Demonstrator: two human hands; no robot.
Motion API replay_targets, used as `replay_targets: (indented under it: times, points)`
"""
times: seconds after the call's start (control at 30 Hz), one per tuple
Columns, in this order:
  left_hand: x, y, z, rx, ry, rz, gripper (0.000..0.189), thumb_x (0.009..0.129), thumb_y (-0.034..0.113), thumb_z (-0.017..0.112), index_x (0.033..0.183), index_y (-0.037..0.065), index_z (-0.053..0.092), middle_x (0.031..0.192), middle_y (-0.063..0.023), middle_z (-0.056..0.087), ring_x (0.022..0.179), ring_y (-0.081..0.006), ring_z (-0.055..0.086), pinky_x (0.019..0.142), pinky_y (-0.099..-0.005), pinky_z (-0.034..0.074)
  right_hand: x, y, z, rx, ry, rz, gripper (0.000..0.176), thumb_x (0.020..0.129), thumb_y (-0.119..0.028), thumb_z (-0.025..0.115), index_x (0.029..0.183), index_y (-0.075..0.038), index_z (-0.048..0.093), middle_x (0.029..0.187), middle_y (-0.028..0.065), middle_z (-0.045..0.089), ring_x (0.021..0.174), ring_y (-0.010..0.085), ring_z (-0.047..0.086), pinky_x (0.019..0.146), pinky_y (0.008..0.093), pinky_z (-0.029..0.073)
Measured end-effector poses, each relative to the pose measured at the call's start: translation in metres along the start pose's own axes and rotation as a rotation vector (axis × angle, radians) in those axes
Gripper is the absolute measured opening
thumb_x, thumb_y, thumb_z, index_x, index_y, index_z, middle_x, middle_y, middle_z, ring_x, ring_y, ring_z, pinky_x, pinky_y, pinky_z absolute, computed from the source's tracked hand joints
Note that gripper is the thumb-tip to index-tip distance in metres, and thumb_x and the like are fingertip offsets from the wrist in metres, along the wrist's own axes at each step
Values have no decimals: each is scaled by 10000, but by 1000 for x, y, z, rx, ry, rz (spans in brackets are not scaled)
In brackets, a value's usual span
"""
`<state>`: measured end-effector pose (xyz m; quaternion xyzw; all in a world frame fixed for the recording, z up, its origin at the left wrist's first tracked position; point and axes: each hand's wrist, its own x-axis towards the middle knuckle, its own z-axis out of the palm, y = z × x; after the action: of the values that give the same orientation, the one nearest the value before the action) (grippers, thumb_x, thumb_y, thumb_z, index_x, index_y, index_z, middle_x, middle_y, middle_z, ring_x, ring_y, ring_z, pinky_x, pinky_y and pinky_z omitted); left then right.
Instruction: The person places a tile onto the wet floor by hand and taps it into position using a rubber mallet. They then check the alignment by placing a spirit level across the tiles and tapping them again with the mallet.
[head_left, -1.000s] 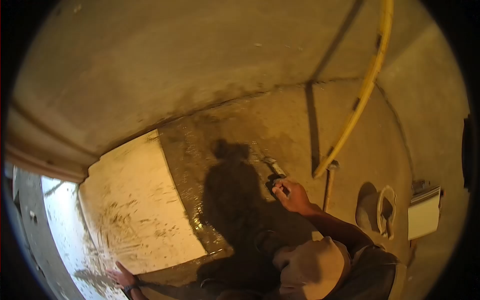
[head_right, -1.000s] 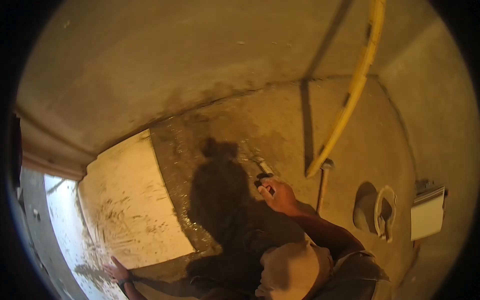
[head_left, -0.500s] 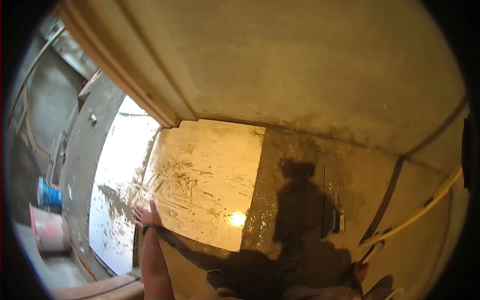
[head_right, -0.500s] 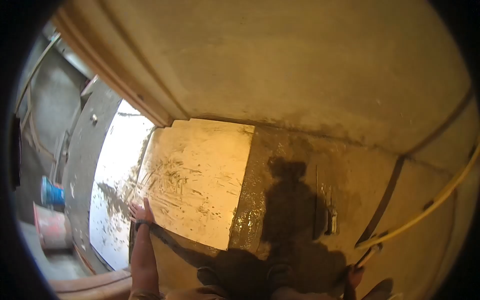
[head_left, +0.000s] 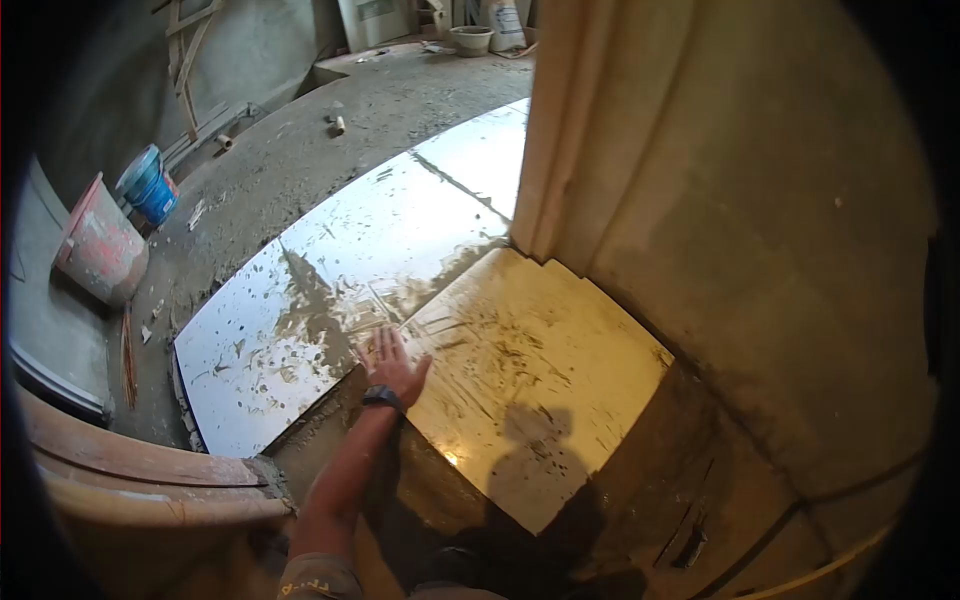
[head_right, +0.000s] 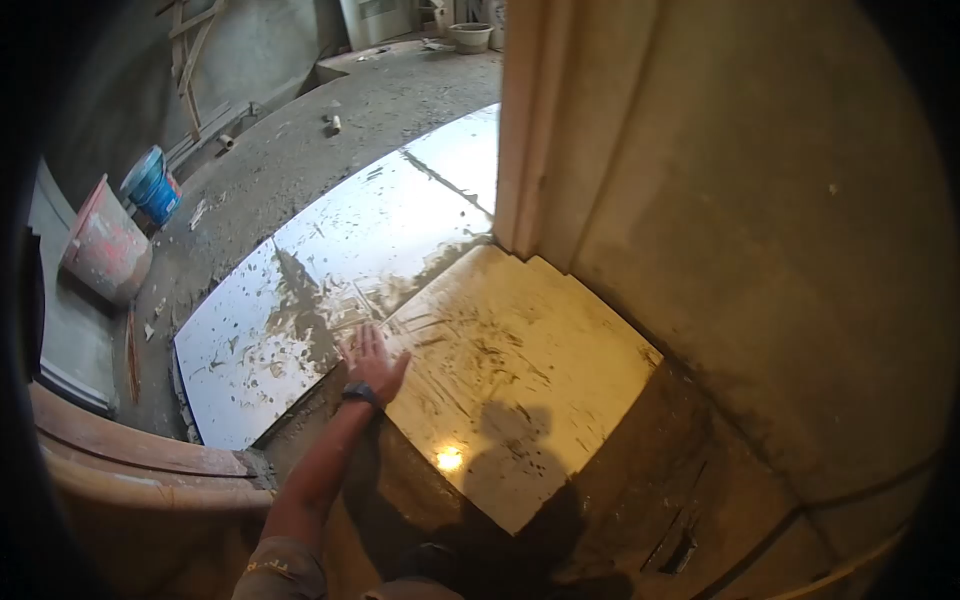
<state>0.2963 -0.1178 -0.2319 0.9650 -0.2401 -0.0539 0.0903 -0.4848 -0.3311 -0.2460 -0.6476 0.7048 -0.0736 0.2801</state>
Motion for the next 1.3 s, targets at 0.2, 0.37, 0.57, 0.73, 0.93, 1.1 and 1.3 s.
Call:
replay_targets:
  times: [0.2, 0.37, 0.57, 0.73, 0.93, 1.1, 1.3]
  points:
    - [24, 6, 3, -122, 42, 58, 1095, 872, 780, 415, 1578, -10, 139, 1658, -182, 144, 1552, -312, -3, 1201, -609, -62, -40, -76, -58, 10, -103, -99, 383, 983, -334, 602, 1082, 32, 654, 752, 105, 603, 578, 257, 522, 534, 395, 489]
    - [25, 2, -1, -150, 85, 66, 1132, 850, 812, 415, 1585, 4, 120, 1661, -165, 151, 1553, -301, 15, 1197, -625, -40, -44, -285, -60, -539, -195, -790, 375, 896, -310, 696, 1061, 20, 628, 861, 215, 657, 777, 394, 653, 685, 464, 505]
    - [25, -1, -3, -195, 114, 58, 1121, 852, 780, 461, 1583, 0, 125, 1663, -165, 140, 1553, -300, 2, 1195, -622, -71, -36, -532, 64, 64, -24, -1053, 377, 951, -339, 665, 1080, 6, 584, 841, 117, 609, 772, 239, 599, 707, 384, 490]
    - [27, -1, 2, -209, 136, 61, 1090, 868, 756, 461, 1580, -4, 141, 1661, -174, 138, 1552, -302, -1, 1189, -630, -86, -82, -565, 180, 231, -272, -568, 351, 1016, -381, 544, 1069, -34, 537, 867, 100, 599, 783, 186, 606, 695, 374, 475]
    - [28, 0, 2, -196, 185, 56, 1077, 865, 737, 487, 1570, -17, 177, 1654, -179, 161, 1552, -307, 14, 1188, -635, -82, -97, -549, 265, 263, -301, -667, 435, 1043, -470, 445, 1041, -41, 518, 760, 82, 548, 666, 198, 563, 638, 376, 449]
    - [29, 1, 2, -228, 188, 57, 1071, 868, 734, 483, 1567, -19, 183, 1648, -181, 185, 1550, -307, 36, 1189, -636, -75, -117, -542, 260, 246, -301, -514, 485, 1036, -511, 440, 1052, -34, 524, 822, 123, 561, 732, 237, 583, 674, 389, 454]
    - [28, 2, 1, -206, 177, 37, 1069, 870, 738, 469, 1568, -18, 180, 1651, -171, 185, 1551, -308, 26, 1189, -631, -87, -124, -532, 248, 298, -366, -457, 571, 1042, -553, 359, 1120, -16, 539, 883, 182, 600, 838, 303, 621, 754, 436, 471]
